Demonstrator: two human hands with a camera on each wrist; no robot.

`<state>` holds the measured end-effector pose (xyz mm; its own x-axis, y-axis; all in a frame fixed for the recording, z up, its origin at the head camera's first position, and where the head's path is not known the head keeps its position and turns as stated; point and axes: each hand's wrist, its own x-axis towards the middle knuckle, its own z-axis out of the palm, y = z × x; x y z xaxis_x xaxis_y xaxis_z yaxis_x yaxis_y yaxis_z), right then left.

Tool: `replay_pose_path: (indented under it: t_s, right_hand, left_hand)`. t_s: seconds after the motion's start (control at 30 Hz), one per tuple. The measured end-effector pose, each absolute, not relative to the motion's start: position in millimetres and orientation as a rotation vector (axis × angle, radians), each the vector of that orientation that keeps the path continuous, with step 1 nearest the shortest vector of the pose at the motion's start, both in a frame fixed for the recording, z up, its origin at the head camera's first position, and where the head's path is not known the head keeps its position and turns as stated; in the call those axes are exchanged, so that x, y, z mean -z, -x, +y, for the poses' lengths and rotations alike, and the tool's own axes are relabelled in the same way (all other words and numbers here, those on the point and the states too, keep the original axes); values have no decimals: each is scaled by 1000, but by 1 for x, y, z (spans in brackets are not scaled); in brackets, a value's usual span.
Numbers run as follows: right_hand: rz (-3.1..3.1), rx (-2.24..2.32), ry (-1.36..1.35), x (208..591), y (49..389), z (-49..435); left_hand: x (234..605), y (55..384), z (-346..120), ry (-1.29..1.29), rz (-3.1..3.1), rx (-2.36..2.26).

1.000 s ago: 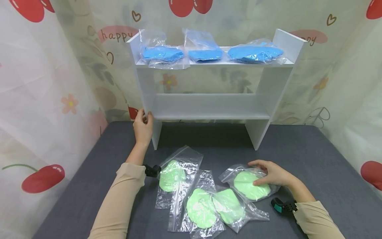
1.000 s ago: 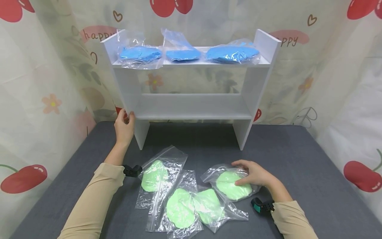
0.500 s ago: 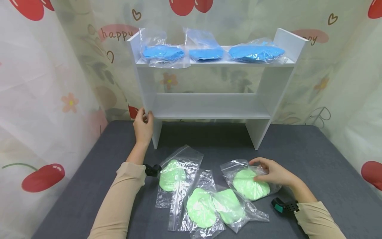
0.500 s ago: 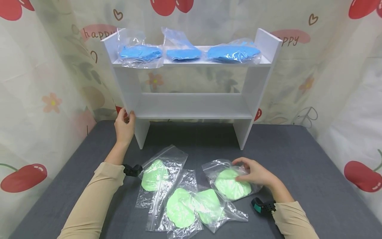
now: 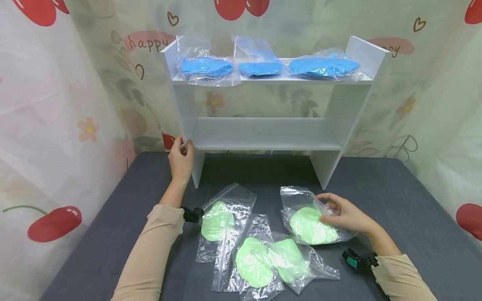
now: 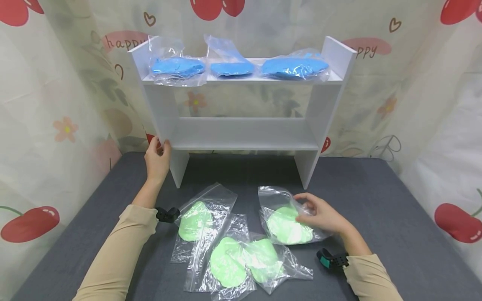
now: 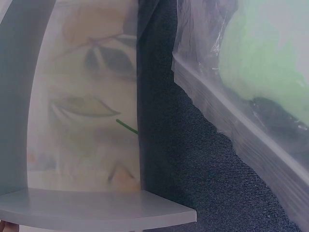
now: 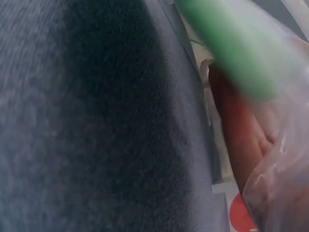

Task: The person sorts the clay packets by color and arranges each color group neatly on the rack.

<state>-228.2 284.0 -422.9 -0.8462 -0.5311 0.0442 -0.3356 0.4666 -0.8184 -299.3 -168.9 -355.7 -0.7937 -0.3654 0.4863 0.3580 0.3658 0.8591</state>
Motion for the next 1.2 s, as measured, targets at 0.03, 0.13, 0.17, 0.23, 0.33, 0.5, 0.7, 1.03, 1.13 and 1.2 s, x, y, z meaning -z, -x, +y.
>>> replay_pose_path:
  t_s: [0.03,0.13,0.17,0.23,0.33,0.5,0.7,1.03,1.13,1.2]
  right_hand:
    - [2489,1341,746,422,228,284]
    - [2445,1390,721,421,229,282]
    - [2432,1398,715,420,228,282]
    - [2393,1429,709,417,228,281]
    - [2339,1478,728,415,228,279]
    - [2289,1531,748,411,226,276]
    - [2264,1576,777,408,225,273]
    - [2273,1591,876,404,224,269]
    - [2294,1583,847,402,223,267]
    - [2300,1579,835,401,222,266]
  left_hand:
    - [356,299,-169,-7,-1999,1478]
    - [356,300,-169,-6,-1998,1475]
    - [357,300,-169,-4,-1996,1475]
    - [357,300,-169,-1,-1994,1478]
    - [357,300,-169,1,-1994,1476]
    - [356,299,-168,-1,-1994,1476]
    - [356,298,-168,-7,-1998,1478]
    - [356,298,-168,-17,-2006,1479]
    - [355,298,-168,-19,-2013,1476]
    - [355,298,-168,-18,-2015,1478]
